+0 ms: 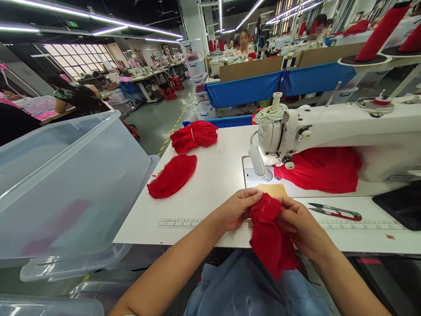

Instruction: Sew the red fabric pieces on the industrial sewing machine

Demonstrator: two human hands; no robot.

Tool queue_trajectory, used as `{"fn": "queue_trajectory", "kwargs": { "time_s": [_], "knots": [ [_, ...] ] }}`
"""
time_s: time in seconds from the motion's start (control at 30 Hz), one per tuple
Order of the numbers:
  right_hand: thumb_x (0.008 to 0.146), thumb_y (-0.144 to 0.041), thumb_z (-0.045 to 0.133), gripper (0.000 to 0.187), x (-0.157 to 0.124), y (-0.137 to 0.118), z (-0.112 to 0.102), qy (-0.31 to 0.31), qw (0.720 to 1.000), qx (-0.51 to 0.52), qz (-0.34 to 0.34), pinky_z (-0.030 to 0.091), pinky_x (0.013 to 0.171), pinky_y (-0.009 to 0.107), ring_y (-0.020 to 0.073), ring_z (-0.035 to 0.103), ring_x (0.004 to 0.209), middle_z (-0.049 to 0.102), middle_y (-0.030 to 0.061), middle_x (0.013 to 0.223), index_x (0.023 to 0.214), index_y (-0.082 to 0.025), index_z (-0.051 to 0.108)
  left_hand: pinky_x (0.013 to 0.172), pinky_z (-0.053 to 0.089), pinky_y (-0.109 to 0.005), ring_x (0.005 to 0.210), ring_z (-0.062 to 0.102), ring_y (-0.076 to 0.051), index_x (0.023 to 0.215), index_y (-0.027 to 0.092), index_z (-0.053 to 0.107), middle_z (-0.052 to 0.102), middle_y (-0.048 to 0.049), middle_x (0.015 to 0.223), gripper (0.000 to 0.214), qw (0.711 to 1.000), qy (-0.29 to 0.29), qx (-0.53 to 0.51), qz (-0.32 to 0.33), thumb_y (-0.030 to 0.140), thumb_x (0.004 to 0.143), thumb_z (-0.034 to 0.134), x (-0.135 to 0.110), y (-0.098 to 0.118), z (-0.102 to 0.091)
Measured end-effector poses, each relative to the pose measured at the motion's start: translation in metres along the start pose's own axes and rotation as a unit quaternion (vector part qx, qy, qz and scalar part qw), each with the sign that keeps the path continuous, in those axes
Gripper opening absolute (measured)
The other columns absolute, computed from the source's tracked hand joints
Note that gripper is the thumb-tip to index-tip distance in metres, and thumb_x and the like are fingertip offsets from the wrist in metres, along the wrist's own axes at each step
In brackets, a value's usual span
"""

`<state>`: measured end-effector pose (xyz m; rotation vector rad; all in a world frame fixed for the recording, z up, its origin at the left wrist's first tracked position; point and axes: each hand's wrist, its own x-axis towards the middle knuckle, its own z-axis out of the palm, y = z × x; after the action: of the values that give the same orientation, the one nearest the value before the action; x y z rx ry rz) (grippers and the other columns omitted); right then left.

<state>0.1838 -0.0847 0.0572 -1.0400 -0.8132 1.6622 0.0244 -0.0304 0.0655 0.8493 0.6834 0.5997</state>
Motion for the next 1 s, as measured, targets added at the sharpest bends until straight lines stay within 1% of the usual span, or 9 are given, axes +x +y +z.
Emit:
{"fn": "queue_trajectory", "kwargs": {
  "time_s": [0.1, 0.17, 0.3, 0.47, 0.53, 0.67, 0.77, 0.87, 1.0],
  "knots": [
    [0.065, -0.043, 0.080, 0.033, 0.000, 0.001, -0.002, -0.052, 0.998, 0.033, 0.031, 0.015, 0.043, 0.020, 0.0049, 0.016, 0.045, 0.030, -0.0090, 0.049, 0.079, -0.018, 0.064, 0.048, 0.025, -0.018, 0.048, 0.031, -0.004, 0.069, 0.015, 0.051, 0.041, 0.0074, 0.054, 0.048, 1.000, 0.011, 0.005, 0.008, 0.053, 0.065, 0.080, 0.001, 0.000, 0.001],
    [0.065, -0.046, 0.082, 0.037, 0.001, 0.003, -0.003, -0.063, 0.997, 0.021, 0.038, 0.017, 0.043, 0.020, 0.0053, 0.020, 0.047, 0.037, -0.0066, 0.053, 0.080, -0.016, 0.065, 0.047, 0.024, -0.018, 0.047, 0.031, -0.004, 0.067, 0.016, 0.051, 0.042, 0.0075, 0.053, 0.048, 1.000, 0.014, 0.016, 0.011, 0.054, 0.065, 0.080, 0.001, -0.001, 0.002],
    [0.062, -0.045, 0.086, 0.040, 0.002, 0.003, -0.003, -0.013, 0.999, -0.015, 0.028, 0.019, 0.043, 0.019, 0.0046, 0.026, 0.047, 0.047, -0.0051, 0.055, 0.080, -0.016, 0.066, 0.049, 0.029, -0.018, 0.048, 0.037, -0.004, 0.066, 0.015, 0.052, 0.047, 0.0060, 0.055, 0.049, 1.000, 0.013, 0.014, 0.006, 0.055, 0.063, 0.080, 0.003, -0.002, -0.001],
    [0.059, -0.047, 0.087, 0.043, 0.001, 0.000, 0.000, 0.023, 0.999, -0.023, 0.023, 0.028, 0.044, 0.018, 0.0062, 0.038, 0.045, 0.052, -0.0044, 0.049, 0.080, -0.017, 0.063, 0.049, 0.037, -0.019, 0.050, 0.047, -0.006, 0.076, 0.013, 0.063, 0.056, 0.0025, 0.062, 0.047, 0.991, -0.056, 0.110, -0.050, 0.058, 0.068, 0.077, 0.004, 0.004, -0.014],
    [0.063, -0.051, 0.085, 0.045, 0.000, 0.000, -0.002, 0.011, 0.999, -0.040, 0.026, 0.029, 0.044, 0.018, 0.0066, 0.041, 0.044, 0.054, -0.0033, 0.049, 0.083, -0.017, 0.063, 0.050, 0.040, -0.019, 0.051, 0.050, -0.005, 0.079, 0.013, 0.065, 0.057, 0.0025, 0.065, 0.043, 0.985, -0.075, 0.143, -0.060, 0.051, 0.067, 0.080, 0.003, 0.008, -0.017],
    [0.072, -0.057, 0.076, 0.046, 0.000, 0.001, -0.007, -0.034, 0.995, -0.071, 0.059, 0.020, 0.036, 0.017, 0.0054, 0.034, 0.035, 0.052, -0.0053, 0.043, 0.093, -0.019, 0.060, 0.050, 0.042, -0.017, 0.054, 0.052, -0.005, 0.077, 0.014, 0.065, 0.058, 0.0032, 0.066, 0.039, 0.988, -0.066, 0.131, -0.053, 0.047, 0.065, 0.082, 0.000, 0.012, -0.018],
    [0.075, -0.057, 0.073, 0.046, -0.002, -0.002, -0.006, -0.053, 0.992, -0.087, 0.077, 0.031, 0.040, 0.016, 0.0073, 0.045, 0.040, 0.059, -0.0024, 0.051, 0.095, -0.019, 0.059, 0.048, 0.040, -0.016, 0.053, 0.052, -0.005, 0.077, 0.014, 0.065, 0.058, 0.0033, 0.065, 0.039, 0.990, -0.058, 0.121, -0.048, 0.047, 0.066, 0.082, -0.001, 0.012, -0.016],
    [0.071, -0.056, 0.077, 0.047, -0.003, -0.004, -0.003, -0.026, 0.992, -0.116, 0.041, 0.044, 0.051, 0.020, 0.0103, 0.055, 0.055, 0.065, 0.0008, 0.066, 0.093, -0.018, 0.061, 0.046, 0.040, -0.016, 0.050, 0.050, -0.003, 0.079, 0.014, 0.065, 0.057, 0.0039, 0.065, 0.039, 0.992, -0.052, 0.102, -0.048, 0.047, 0.067, 0.081, -0.003, 0.010, -0.015],
    [0.070, -0.047, 0.079, 0.040, -0.003, 0.001, 0.002, -0.006, 0.985, -0.172, -0.016, 0.046, 0.053, 0.022, 0.0115, 0.055, 0.058, 0.064, -0.0010, 0.072, 0.093, -0.019, 0.061, 0.044, 0.036, -0.014, 0.047, 0.047, -0.003, 0.079, 0.014, 0.061, 0.055, 0.0050, 0.061, 0.040, 0.996, -0.039, 0.057, -0.052, 0.046, 0.066, 0.082, -0.004, 0.007, -0.013]
  ]
}}
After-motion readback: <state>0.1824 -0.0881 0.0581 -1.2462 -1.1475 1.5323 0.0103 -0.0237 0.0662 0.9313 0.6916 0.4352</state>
